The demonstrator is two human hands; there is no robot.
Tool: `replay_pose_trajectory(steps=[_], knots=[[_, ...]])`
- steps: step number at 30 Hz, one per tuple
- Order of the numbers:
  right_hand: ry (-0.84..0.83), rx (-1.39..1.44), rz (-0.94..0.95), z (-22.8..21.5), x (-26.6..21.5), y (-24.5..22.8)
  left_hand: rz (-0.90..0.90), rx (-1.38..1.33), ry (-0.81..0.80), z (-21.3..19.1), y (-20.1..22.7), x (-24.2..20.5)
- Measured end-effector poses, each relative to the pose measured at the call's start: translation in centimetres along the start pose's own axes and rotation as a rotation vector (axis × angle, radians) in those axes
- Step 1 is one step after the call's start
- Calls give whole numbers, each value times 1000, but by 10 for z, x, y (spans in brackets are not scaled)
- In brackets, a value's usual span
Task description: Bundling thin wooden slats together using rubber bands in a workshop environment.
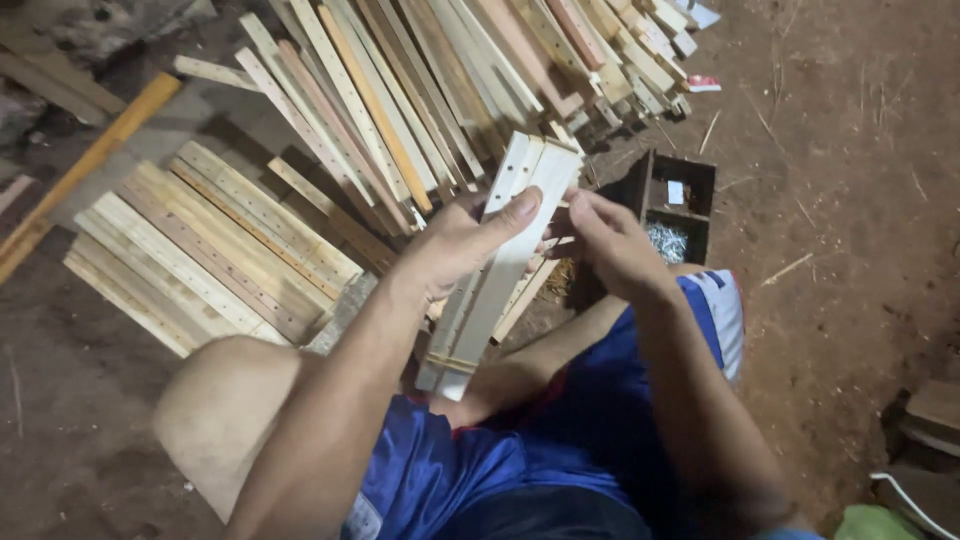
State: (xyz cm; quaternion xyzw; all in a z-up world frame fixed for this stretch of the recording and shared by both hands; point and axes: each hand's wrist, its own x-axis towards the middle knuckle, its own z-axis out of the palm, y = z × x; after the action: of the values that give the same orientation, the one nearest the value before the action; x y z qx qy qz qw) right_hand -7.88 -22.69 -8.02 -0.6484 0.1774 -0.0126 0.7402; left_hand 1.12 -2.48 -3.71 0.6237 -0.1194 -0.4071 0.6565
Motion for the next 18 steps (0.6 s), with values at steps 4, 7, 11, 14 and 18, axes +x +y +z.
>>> replay_pose_trajectory(steps=[4,7,11,14,18], knots=[[-119,149,-22,14,8,14,16,-45,20,2,13,-16],[-1,300,47,31,7,-14,127,-127,-35,0,22,-26],[-152,568,168,9,33,-21,239,-222,-251,-7,7,-17],[-406,693,123,2,43,-35,273,-153,-445,-19,-1,-15],[-403,131,-140,23,10,-110,101,217,-283,-24,-12,-18]])
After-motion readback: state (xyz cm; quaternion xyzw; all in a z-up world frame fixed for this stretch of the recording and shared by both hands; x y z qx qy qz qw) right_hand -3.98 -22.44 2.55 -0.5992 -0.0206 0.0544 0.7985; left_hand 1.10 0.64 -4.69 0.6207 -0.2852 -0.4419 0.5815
